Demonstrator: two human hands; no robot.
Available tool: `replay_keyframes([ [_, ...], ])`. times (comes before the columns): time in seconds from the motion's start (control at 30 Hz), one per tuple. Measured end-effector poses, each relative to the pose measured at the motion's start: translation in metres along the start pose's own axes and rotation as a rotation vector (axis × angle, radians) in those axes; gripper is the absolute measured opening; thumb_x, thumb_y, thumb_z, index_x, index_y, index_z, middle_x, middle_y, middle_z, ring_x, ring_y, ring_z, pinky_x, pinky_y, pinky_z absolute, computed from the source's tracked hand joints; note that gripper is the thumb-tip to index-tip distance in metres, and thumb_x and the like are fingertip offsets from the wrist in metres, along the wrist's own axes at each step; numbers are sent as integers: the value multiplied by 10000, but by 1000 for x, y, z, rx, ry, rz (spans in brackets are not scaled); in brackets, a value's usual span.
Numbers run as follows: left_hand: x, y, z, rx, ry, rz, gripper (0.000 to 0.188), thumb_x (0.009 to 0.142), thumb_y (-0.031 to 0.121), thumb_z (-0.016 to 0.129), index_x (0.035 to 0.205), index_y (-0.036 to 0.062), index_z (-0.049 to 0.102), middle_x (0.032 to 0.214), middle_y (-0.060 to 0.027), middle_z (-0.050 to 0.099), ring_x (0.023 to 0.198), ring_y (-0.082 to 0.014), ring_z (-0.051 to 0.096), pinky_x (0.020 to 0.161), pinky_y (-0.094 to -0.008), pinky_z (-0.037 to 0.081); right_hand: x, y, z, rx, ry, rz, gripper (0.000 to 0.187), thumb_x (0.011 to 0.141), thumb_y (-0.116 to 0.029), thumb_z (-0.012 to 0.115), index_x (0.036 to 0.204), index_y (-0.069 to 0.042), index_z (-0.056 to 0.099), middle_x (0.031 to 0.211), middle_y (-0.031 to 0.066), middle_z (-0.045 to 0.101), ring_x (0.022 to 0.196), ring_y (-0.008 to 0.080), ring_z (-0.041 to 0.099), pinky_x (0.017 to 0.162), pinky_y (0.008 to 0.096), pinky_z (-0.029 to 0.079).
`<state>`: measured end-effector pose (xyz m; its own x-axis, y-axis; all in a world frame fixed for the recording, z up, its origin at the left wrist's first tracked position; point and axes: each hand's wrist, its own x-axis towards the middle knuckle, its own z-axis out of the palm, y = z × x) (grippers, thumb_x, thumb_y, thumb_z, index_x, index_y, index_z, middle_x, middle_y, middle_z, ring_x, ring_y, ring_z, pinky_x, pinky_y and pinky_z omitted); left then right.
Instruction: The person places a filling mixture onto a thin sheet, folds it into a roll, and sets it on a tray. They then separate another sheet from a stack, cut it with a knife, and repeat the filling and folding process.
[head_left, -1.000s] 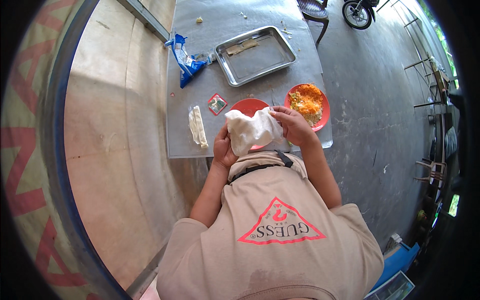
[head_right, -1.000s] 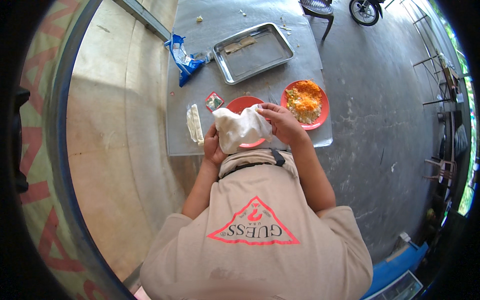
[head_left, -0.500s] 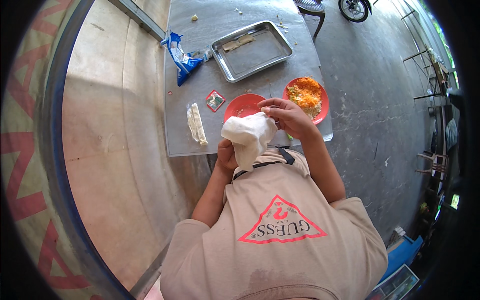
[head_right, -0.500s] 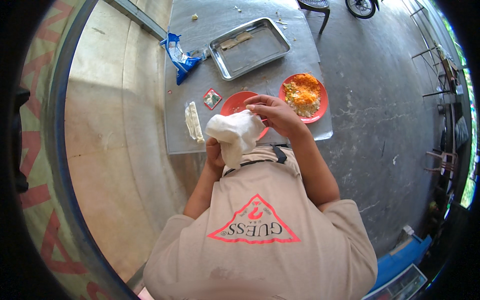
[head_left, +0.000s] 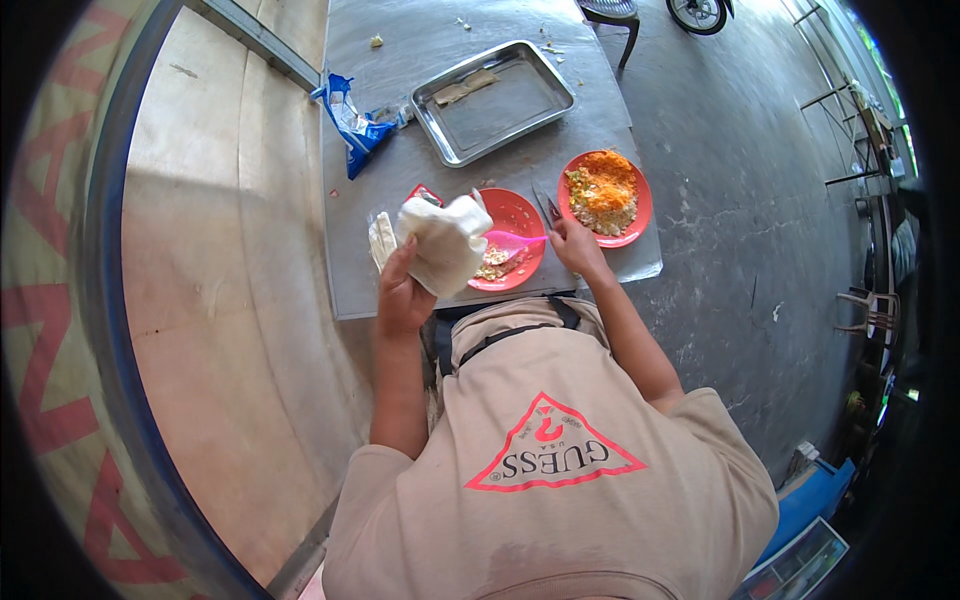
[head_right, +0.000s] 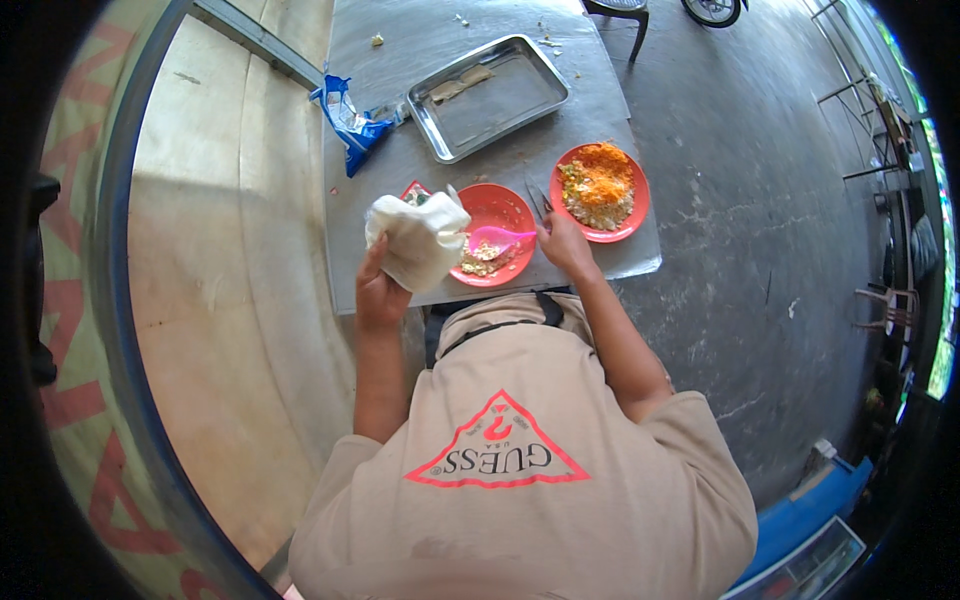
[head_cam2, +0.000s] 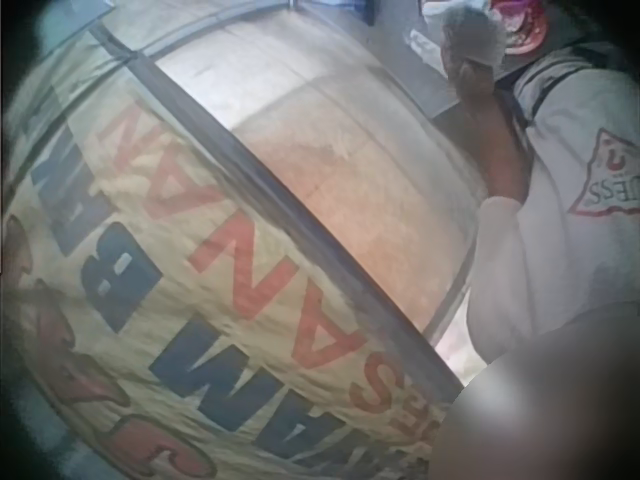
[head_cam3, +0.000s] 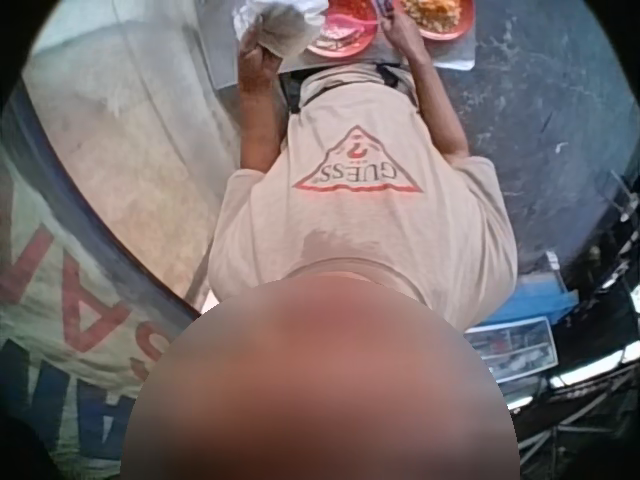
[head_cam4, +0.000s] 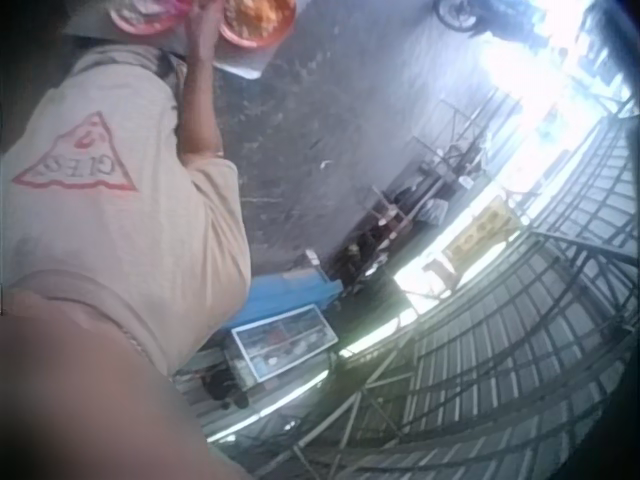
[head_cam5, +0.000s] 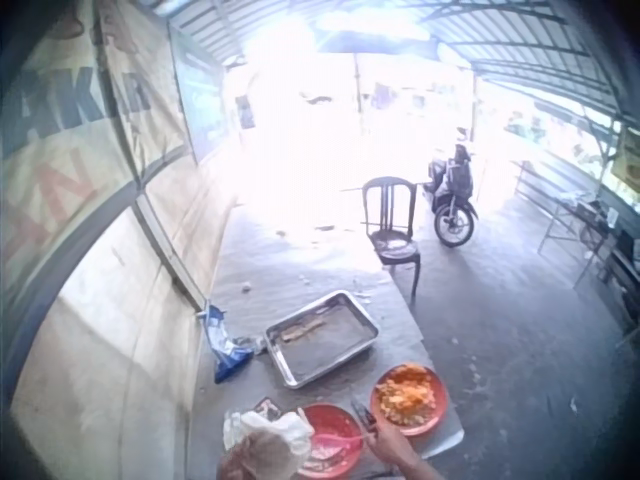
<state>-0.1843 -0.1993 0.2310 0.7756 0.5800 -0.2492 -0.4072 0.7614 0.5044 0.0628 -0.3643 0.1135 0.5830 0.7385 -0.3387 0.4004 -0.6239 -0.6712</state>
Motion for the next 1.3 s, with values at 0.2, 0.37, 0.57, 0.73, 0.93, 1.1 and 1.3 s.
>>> replay_keyframes([
  [0.2,-3,26,17,168,84,98,412,1029,243,506,1367,10,470,1357,-139,561,1259,-286,549,1092,-479,427,-29,49,32,-422,170,-11,246,849,-89,581,1067,14,528,1033,253,607,946,437,636,778,504,549],
  [0.37,2,33,19,87,23,73,431,1030,253,504,1387,16,455,1368,-145,552,1269,-293,541,1100,-492,419,-28,52,39,-403,147,80,280,841,-71,581,1091,0,478,1040,254,593,942,439,635,778,511,548],
  [0.57,2,43,14,-50,94,151,447,1031,251,497,1408,20,432,1377,-144,548,1273,-292,540,1097,-484,427,-29,65,39,-278,168,6,291,834,-49,584,1087,26,461,1030,275,565,922,467,617,778,534,530],
  [0.73,-10,75,10,-97,-33,279,462,1038,275,470,1427,34,417,1419,-156,505,1330,-299,480,1124,-507,388,-33,69,41,-119,350,-152,264,839,-3,547,1074,39,434,1033,316,527,886,519,578,768,559,497],
  [0.93,-31,119,12,56,188,372,454,1030,270,491,1405,18,439,1408,-146,518,1321,-304,484,1121,-500,393,-44,60,18,-134,262,-67,210,847,40,497,1043,32,421,915,313,567,888,517,568,763,578,453],
  [1.1,-35,136,14,-58,103,393,440,1037,244,478,1412,17,435,1453,-160,478,1348,-312,454,1143,-522,354,-53,52,-12,-184,182,-16,189,874,34,441,1062,39,429,923,327,614,897,517,592,754,587,461],
  [1.3,-18,120,18,-255,-64,404,443,1048,260,452,1416,15,430,1434,-160,504,1342,-320,463,1154,-532,328,-70,29,-53,-156,262,-36,261,894,-6,462,1154,19,454,849,320,626,811,529,598,701,606,445],
])
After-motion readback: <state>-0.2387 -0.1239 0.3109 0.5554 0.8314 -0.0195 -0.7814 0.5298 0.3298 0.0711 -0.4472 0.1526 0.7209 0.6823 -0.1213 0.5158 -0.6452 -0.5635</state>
